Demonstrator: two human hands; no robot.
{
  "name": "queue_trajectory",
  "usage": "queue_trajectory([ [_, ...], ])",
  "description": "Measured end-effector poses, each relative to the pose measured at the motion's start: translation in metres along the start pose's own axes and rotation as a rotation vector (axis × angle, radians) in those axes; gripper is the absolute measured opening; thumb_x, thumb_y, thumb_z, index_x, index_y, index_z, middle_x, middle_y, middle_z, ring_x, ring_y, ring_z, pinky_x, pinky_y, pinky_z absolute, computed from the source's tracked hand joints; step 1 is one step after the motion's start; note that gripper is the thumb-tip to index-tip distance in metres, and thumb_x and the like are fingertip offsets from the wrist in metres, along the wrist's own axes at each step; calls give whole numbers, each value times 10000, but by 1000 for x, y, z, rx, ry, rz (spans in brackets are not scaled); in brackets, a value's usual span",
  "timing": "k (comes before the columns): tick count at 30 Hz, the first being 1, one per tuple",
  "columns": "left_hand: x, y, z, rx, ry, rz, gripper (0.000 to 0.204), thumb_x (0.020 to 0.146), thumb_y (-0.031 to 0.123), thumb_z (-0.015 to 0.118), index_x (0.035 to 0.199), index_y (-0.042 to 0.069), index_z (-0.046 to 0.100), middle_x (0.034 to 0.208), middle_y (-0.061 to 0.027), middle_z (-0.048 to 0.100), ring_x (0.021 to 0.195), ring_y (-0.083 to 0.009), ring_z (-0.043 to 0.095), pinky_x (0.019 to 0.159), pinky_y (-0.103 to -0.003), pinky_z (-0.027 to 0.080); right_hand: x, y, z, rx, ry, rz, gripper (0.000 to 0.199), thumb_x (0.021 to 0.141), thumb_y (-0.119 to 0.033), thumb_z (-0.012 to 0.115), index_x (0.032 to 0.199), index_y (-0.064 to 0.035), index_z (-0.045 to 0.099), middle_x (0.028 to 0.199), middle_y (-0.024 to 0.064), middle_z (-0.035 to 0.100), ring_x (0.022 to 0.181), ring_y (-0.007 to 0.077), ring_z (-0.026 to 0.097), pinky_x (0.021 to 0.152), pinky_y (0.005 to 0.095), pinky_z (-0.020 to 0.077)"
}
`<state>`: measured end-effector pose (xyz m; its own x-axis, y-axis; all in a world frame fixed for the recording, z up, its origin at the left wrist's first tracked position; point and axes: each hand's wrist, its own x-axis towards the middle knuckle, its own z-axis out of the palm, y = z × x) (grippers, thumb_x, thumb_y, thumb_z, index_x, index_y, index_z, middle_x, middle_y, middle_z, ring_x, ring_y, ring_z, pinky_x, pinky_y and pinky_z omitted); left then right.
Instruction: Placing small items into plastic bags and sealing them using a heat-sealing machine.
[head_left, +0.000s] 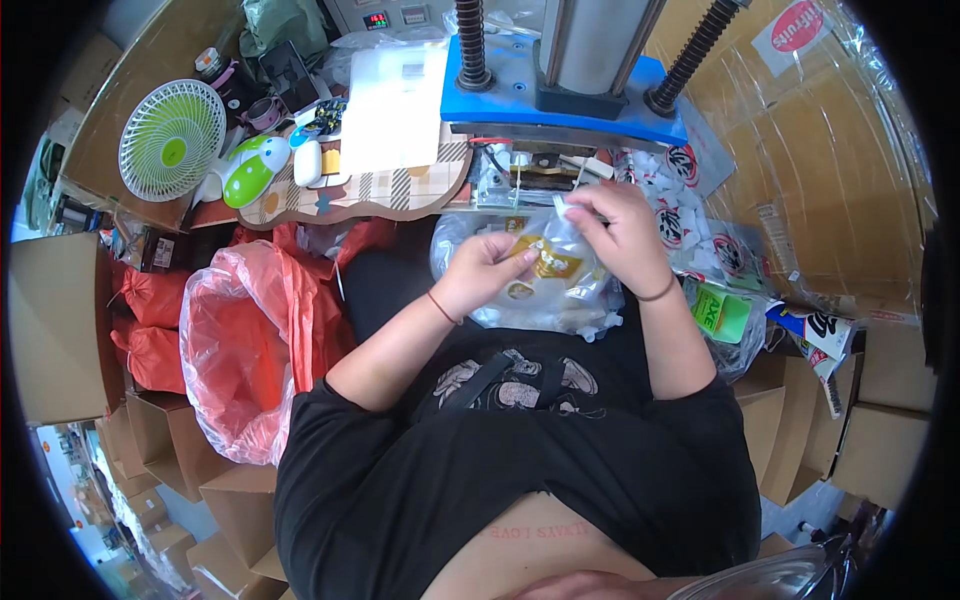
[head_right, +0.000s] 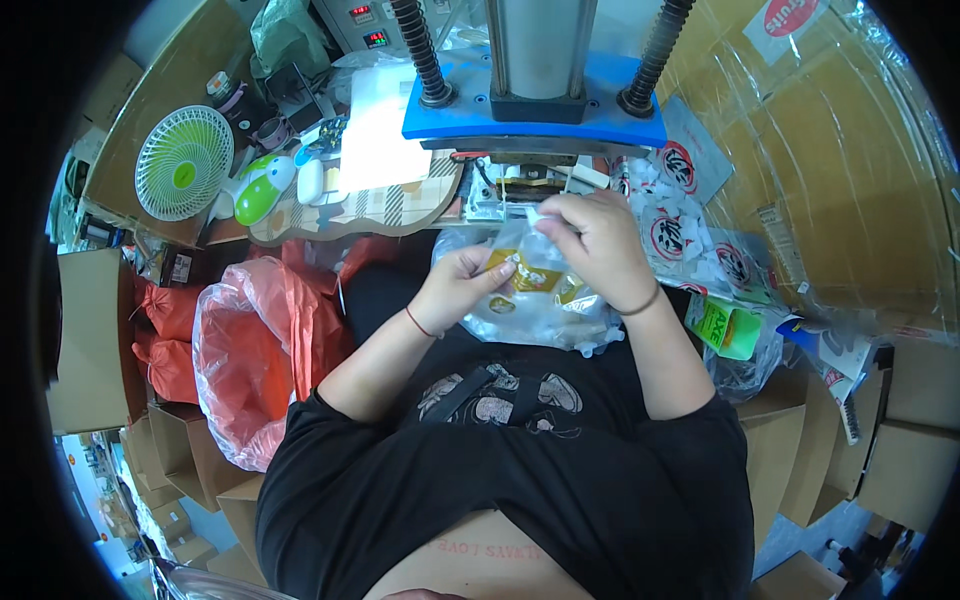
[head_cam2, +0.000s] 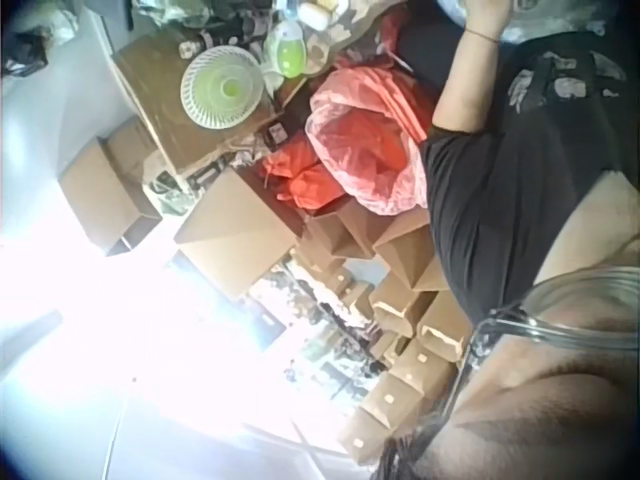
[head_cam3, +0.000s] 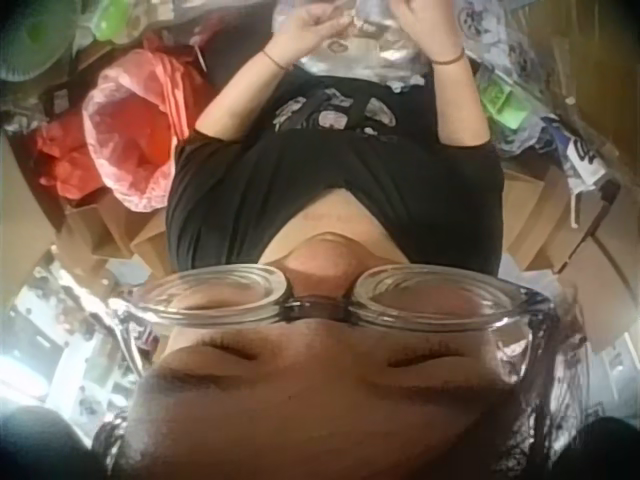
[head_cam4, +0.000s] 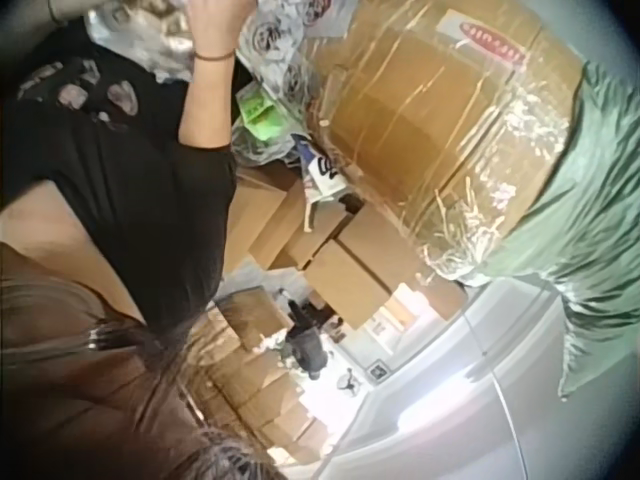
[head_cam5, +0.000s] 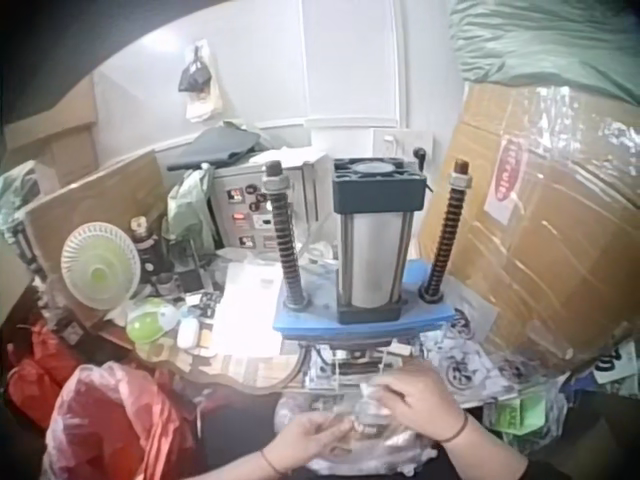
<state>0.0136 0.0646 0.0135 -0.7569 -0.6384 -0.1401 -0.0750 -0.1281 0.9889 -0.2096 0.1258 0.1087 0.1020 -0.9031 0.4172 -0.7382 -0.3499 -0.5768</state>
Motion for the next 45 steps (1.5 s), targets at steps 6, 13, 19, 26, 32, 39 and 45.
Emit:
queue_trajectory([
  [6,-2,12,33,-384,-235,-265,219,940,182,713,1082,16,691,937,-5,712,786,-79,641,731,-236,516,-17,20,-22,137,-137,95,172,939,-176,632,1027,-33,666,1015,146,666,923,346,633,827,410,488],
  [13,47,2,-7,-504,-120,-218,310,897,115,731,1177,5,659,1060,-69,709,933,-117,670,800,-267,553,-57,91,-31,-506,96,164,174,898,-121,644,1033,-12,657,1083,163,637,980,376,603,870,421,490],
  [19,62,16,-17,-469,-29,-214,402,897,122,730,1248,-11,585,1095,-77,674,958,-143,663,767,-284,555,-71,98,-26,-431,294,223,148,893,-124,635,989,-12,654,1042,177,627,993,391,589,846,439,485],
  [26,-48,114,-11,391,298,518,439,887,-2,640,1305,3,507,1164,-112,588,1055,-183,594,839,-283,479,-82,108,-23,-384,174,326,155,894,-181,608,883,-32,653,919,176,636,917,382,606,784,468,498],
  [32,-159,233,71,-215,123,1411,142,907,141,645,1029,69,633,1077,-133,621,899,-264,616,707,-358,516,-82,117,-11,-372,117,308,175,906,-208,609,901,-51,684,908,166,650,927,354,617,804,459,501],
  [39,-193,222,92,-570,-275,1270,448,875,339,726,1248,103,653,1178,-194,618,1069,-380,590,917,-561,429,-85,108,-10,-365,250,318,227,919,-251,613,891,-35,679,855,184,645,878,379,621,764,451,492],
  [45,-221,235,92,-526,-517,1072,442,848,381,766,1212,160,648,988,-93,548,964,-270,508,800,-393,418,-91,107,-15,-370,261,357,240,911,-259,623,887,-31,691,865,188,654,862,388,625,767,460,495],
])
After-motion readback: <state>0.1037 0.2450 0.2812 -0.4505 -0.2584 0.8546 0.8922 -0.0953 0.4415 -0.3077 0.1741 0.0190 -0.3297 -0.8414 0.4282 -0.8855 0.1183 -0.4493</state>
